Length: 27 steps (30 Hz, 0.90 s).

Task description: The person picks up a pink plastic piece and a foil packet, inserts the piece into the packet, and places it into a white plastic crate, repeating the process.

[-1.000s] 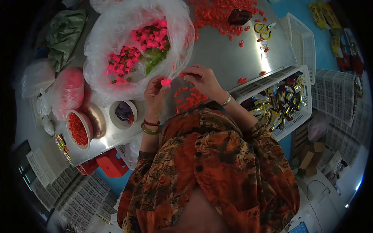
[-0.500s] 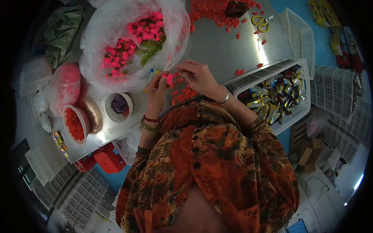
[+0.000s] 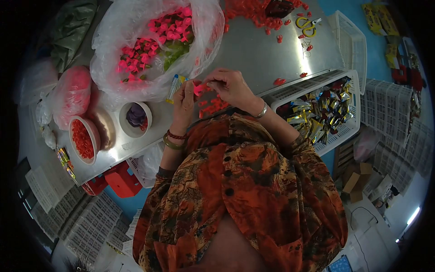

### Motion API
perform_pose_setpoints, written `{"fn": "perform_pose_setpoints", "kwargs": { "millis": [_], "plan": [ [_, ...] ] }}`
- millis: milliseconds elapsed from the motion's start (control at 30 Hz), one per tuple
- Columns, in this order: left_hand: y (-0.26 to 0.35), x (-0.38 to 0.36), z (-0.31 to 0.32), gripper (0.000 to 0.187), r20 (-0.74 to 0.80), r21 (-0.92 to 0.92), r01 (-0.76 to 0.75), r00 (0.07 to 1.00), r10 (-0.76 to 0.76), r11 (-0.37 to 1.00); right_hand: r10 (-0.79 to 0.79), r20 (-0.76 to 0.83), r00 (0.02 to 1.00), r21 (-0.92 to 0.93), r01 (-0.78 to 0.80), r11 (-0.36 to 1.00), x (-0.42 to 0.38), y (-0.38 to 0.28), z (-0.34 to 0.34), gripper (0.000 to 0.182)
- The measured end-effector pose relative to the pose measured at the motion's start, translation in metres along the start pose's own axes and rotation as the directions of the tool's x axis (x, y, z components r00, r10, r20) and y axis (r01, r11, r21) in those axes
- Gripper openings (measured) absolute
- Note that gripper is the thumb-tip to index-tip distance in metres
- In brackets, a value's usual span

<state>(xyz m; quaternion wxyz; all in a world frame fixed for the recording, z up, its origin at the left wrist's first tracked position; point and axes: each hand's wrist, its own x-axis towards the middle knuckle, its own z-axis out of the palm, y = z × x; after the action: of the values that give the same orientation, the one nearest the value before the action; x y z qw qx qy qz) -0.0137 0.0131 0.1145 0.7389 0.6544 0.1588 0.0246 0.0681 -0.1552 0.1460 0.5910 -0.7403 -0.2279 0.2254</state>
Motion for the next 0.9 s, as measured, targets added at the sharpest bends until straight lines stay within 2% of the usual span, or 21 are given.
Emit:
{"fn": "perform_pose_setpoints", "kwargs": {
  "millis": [100, 133, 200, 300, 400, 433, 533, 600, 633, 700, 800, 833, 900],
  "plan": [
    [0.004, -0.001, 0.004, 0.039, -0.011, 0.092, 0.0, 1.0, 0.001, 0.996, 0.072, -0.01, 0.997, 0.024, -0.071, 0.997, 0.0, 0.003, 0.007, 0.011],
    [0.003, -0.001, 0.008, 0.039, -0.033, 0.134, -0.062, 0.997, 0.067, 0.989, 0.095, -0.015, 0.995, 0.02, -0.094, 0.995, -0.001, 0.004, 0.009, 0.01],
    [0.001, -0.002, 0.015, 0.039, -0.069, 0.222, -0.18, 0.977, 0.2, 0.958, 0.207, -0.011, 0.978, 0.132, -0.204, 0.97, 0.001, 0.005, 0.013, 0.009],
    [-0.007, -0.005, 0.015, 0.038, -0.058, 0.269, -0.128, 0.987, 0.149, 0.955, 0.293, 0.003, 0.956, 0.226, -0.286, 0.931, 0.001, 0.02, 0.023, 0.01],
    [-0.025, -0.007, 0.007, 0.038, -0.064, 0.188, -0.02, 0.997, 0.032, 0.982, 0.305, 0.031, 0.952, 0.29, -0.301, 0.909, -0.005, 0.032, 0.029, 0.011],
    [-0.029, -0.007, 0.007, 0.038, -0.08, 0.143, -0.024, 0.996, 0.035, 0.989, 0.304, 0.046, 0.952, 0.314, -0.302, 0.9, -0.005, 0.033, 0.032, 0.012],
    [-0.045, -0.01, 0.005, 0.038, -0.094, 0.047, 0.003, 0.996, 0.001, 0.999, 0.131, -0.007, 0.991, 0.013, -0.131, 0.991, -0.005, 0.047, 0.041, 0.014],
    [-0.058, -0.008, -0.002, 0.039, -0.049, 0.041, 0.076, 0.996, -0.074, 0.996, 0.195, 0.007, 0.981, -0.033, -0.195, 0.98, -0.007, 0.045, 0.039, 0.012],
    [-0.063, -0.006, -0.007, 0.035, -0.066, 0.12, 0.035, 0.997, -0.027, 0.992, 0.225, 0.011, 0.974, -0.057, -0.224, 0.973, -0.006, 0.042, 0.037, 0.011],
    [-0.074, 0.0, -0.022, 0.027, -0.085, 0.274, -0.046, 0.994, 0.072, 0.961, 0.154, -0.024, 0.988, -0.156, -0.156, 0.975, -0.006, 0.055, 0.033, 0.012],
    [-0.111, 0.017, -0.051, 0.013, -0.195, 0.641, -0.145, 0.919, 0.343, 0.753, 0.052, -0.074, 0.996, -0.279, -0.07, 0.958, -0.006, 0.064, 0.028, 0.013],
    [-0.119, 0.023, -0.057, 0.012, -0.206, 0.668, -0.138, 0.91, 0.36, 0.731, 0.019, -0.09, 0.996, -0.316, -0.046, 0.948, -0.005, 0.064, 0.027, 0.013],
    [-0.129, 0.034, -0.063, 0.015, -0.225, 0.718, -0.123, 0.89, 0.396, 0.685, 0.11, -0.056, 0.992, -0.24, -0.12, 0.963, -0.005, 0.059, 0.027, 0.013]
  ]
}}
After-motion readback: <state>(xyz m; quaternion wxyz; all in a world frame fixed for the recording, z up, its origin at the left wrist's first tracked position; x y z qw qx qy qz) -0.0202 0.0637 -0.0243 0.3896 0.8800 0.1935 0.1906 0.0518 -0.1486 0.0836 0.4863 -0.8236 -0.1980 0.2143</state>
